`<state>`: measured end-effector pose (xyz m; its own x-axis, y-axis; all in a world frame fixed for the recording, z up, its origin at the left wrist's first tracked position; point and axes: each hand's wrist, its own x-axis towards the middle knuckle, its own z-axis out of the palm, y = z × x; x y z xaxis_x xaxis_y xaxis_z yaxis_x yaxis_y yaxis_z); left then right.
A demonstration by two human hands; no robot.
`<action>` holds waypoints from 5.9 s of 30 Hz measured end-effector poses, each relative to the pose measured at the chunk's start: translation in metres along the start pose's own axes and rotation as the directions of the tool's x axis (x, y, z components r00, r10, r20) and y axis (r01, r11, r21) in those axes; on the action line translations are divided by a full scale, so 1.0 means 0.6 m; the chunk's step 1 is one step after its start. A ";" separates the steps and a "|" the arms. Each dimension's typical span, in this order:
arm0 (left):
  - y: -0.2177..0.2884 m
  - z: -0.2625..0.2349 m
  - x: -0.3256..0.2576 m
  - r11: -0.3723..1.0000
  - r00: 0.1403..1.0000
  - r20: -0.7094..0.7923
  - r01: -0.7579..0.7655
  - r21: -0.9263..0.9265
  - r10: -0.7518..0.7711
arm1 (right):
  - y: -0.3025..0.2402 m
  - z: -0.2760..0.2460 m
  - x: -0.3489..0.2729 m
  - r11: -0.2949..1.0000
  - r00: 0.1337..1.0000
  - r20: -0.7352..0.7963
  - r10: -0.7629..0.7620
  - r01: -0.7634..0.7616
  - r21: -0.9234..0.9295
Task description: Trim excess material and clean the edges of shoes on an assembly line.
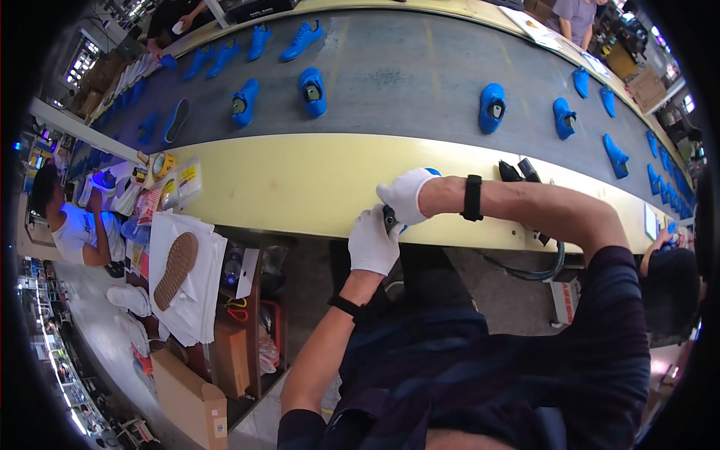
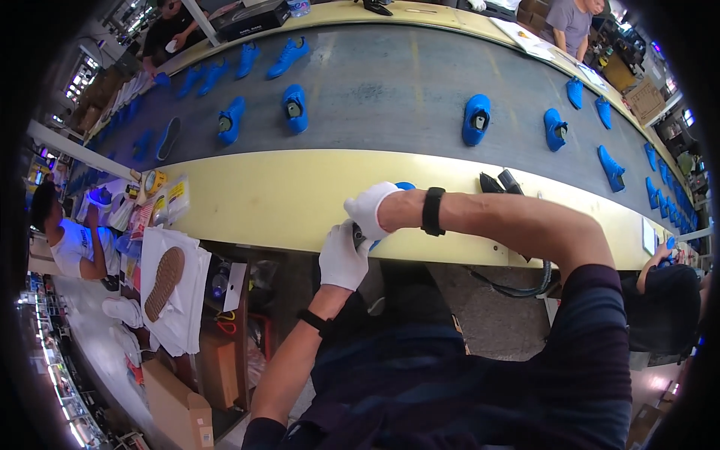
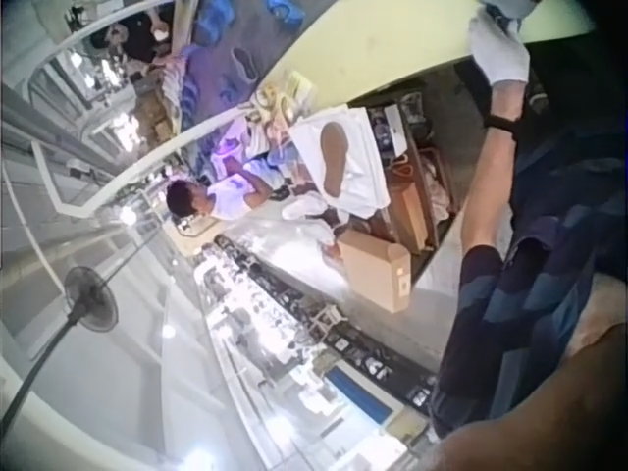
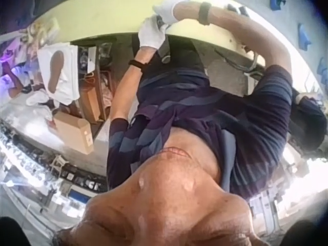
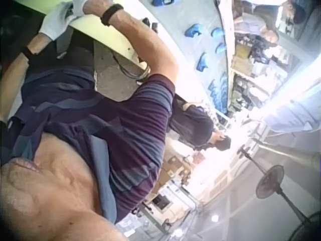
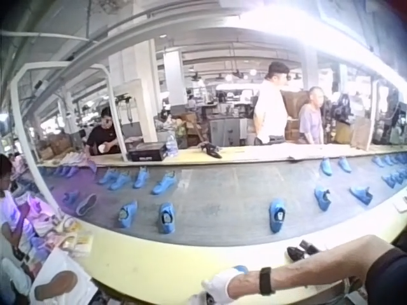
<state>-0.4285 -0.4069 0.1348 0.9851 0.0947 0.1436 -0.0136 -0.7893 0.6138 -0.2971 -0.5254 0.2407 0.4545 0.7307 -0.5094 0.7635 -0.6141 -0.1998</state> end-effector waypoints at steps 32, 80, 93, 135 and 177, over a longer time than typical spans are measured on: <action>0.046 0.032 0.032 0.986 0.989 0.034 -0.145 0.086 0.143 | -0.010 0.249 -0.124 0.762 0.449 -0.715 0.536 0.107 0.638; 0.054 0.044 0.035 0.987 0.986 0.046 -0.162 -0.009 0.163 | 0.035 0.000 -0.065 0.981 0.981 -0.026 0.195 -0.194 0.006; 0.056 0.089 0.039 0.993 0.994 -0.004 -0.105 0.048 0.106 | 0.031 0.113 -0.092 0.979 0.832 -0.516 0.202 -0.149 0.142; 0.057 0.045 0.026 0.974 0.979 0.003 -0.203 0.099 0.203 | 0.221 0.074 -0.375 0.826 0.779 -0.508 0.367 -0.022 0.563; 0.077 0.039 -0.011 0.997 0.996 0.058 -0.068 -0.044 0.071 | 0.550 0.177 -0.521 0.603 0.498 -0.347 0.795 -0.713 0.359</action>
<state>-0.4314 -0.4580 0.1437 0.9900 0.0034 0.1412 -0.0881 -0.7663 0.6364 -0.2357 -0.9882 0.2453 0.9923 -0.0211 -0.1223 -0.0283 -0.9979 -0.0575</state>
